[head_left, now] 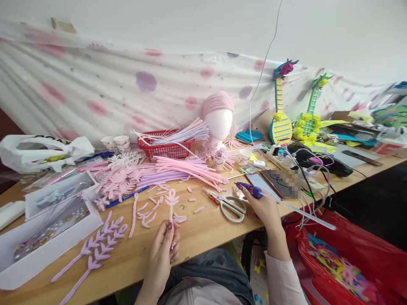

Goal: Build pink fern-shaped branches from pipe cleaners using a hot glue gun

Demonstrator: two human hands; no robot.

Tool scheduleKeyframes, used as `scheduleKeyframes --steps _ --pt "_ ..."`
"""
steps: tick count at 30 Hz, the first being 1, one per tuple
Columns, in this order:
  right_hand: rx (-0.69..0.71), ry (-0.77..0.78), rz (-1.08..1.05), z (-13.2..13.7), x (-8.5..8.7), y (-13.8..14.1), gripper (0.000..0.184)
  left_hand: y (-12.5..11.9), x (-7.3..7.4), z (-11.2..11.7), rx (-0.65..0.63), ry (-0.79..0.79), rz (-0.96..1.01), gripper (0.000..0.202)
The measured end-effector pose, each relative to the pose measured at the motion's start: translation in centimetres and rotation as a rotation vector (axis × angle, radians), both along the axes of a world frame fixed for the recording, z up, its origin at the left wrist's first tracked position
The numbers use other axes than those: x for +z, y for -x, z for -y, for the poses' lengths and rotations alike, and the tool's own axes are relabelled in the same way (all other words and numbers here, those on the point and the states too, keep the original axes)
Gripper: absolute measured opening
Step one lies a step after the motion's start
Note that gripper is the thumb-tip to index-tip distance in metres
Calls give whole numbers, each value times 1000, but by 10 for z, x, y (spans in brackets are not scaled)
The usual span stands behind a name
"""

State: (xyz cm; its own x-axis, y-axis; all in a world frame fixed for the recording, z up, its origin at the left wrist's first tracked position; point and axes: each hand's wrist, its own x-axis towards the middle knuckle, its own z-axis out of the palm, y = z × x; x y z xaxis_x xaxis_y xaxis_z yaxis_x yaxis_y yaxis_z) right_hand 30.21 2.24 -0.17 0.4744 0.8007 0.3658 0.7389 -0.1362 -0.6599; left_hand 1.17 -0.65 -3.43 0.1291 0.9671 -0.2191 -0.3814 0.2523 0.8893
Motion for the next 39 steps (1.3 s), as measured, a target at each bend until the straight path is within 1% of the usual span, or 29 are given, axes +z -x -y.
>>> scheduleKeyframes --steps 3,5,8,10,11,12,13,14,16,18,20,21,22,24,26,27,28,31,34,36,39 --pt "55 49 5 1 -5 -7 41 -1 3 -1 26 12 -4 44" --pt "22 83 -8 12 -10 -10 40 -2 4 -1 37 16 3 45" --pt "-75 89 -5 41 -15 -16 43 -2 6 -2 41 25 20 47" --pt "-128 84 19 64 -14 -20 45 -2 6 -3 43 22 30 48" --pt "-124 90 13 74 -13 -22 44 -2 7 -2 46 17 35 49" --pt "-84 100 -11 83 -10 -23 41 -2 7 -2 49 8 40 49" --pt "-4 117 -48 91 -5 -23 38 -2 8 -2 54 -3 47 48" --pt "110 140 -91 97 0 -21 34 -2 8 -2 57 -14 56 47" --pt "386 192 -163 100 10 -9 32 -2 8 -1 60 -28 74 44" --pt "612 223 -214 94 18 11 35 -2 7 -1 68 -26 87 44" --pt "740 183 -274 78 23 37 36 -2 5 -1 81 -12 94 44" --pt "766 141 -289 68 23 50 35 -2 4 -1 92 -4 96 45" --pt "763 97 -275 57 23 63 35 -2 4 -1 108 2 101 46" --pt "712 31 -186 34 21 88 26 -3 3 -2 150 3 119 46" --pt "706 29 -82 16 18 107 13 -5 4 -3 201 -3 136 45" --pt "715 43 -27 8 15 115 9 -6 5 -3 224 -6 142 45" --pt "728 65 23 3 13 122 9 -7 5 -4 241 -6 144 45" --pt "744 160 134 -8 6 138 12 -10 6 -6 261 1 143 43" --pt "711 233 201 -14 -1 150 10 -10 5 -7 245 6 136 39" --pt "696 244 222 -16 -4 156 10 -9 4 -7 241 9 136 38" --pt "713 233 231 -16 -9 160 10 -9 3 -7 238 5 141 37"
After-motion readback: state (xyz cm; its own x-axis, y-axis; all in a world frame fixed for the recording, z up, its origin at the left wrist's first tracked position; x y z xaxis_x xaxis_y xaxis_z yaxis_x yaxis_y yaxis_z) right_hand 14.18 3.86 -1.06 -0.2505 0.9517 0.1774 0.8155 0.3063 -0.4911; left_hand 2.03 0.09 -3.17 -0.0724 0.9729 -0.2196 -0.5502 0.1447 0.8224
